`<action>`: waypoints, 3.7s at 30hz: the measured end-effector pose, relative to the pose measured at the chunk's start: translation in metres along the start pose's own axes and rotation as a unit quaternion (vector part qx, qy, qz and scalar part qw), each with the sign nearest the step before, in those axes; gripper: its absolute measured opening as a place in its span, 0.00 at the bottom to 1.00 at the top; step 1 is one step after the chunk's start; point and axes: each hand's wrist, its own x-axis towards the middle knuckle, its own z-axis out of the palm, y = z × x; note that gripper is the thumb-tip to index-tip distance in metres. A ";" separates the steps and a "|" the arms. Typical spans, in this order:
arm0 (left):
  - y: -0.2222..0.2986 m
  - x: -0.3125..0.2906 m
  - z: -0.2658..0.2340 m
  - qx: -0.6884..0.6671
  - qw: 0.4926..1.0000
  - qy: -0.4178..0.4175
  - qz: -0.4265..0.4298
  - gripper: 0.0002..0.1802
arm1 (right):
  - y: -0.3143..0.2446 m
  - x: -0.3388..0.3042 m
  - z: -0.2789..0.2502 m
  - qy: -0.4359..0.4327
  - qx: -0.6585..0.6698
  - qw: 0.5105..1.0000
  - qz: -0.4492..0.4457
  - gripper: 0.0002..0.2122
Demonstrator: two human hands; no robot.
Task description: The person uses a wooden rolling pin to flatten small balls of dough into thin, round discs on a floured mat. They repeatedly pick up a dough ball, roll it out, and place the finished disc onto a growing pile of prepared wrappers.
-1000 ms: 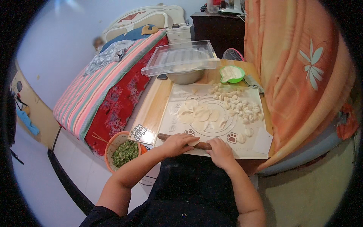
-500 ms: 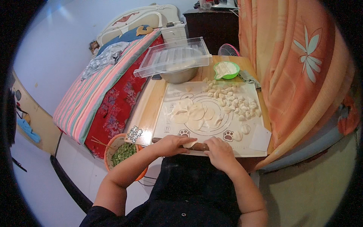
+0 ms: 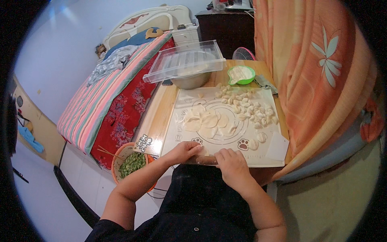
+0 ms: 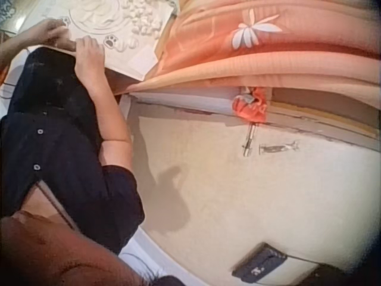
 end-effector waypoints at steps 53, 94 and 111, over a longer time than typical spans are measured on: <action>-0.003 0.011 0.074 0.391 0.906 0.060 0.149 0.39 | 0.032 -0.056 0.008 0.176 0.091 0.924 0.328 0.17; -0.064 -0.055 -0.005 0.387 0.884 0.258 0.053 0.35 | 0.006 0.027 0.058 -0.110 -0.033 0.990 0.077 0.28; -0.049 -0.018 -0.018 0.148 0.968 0.188 0.079 0.22 | 0.011 0.021 0.077 0.045 0.025 0.996 0.079 0.19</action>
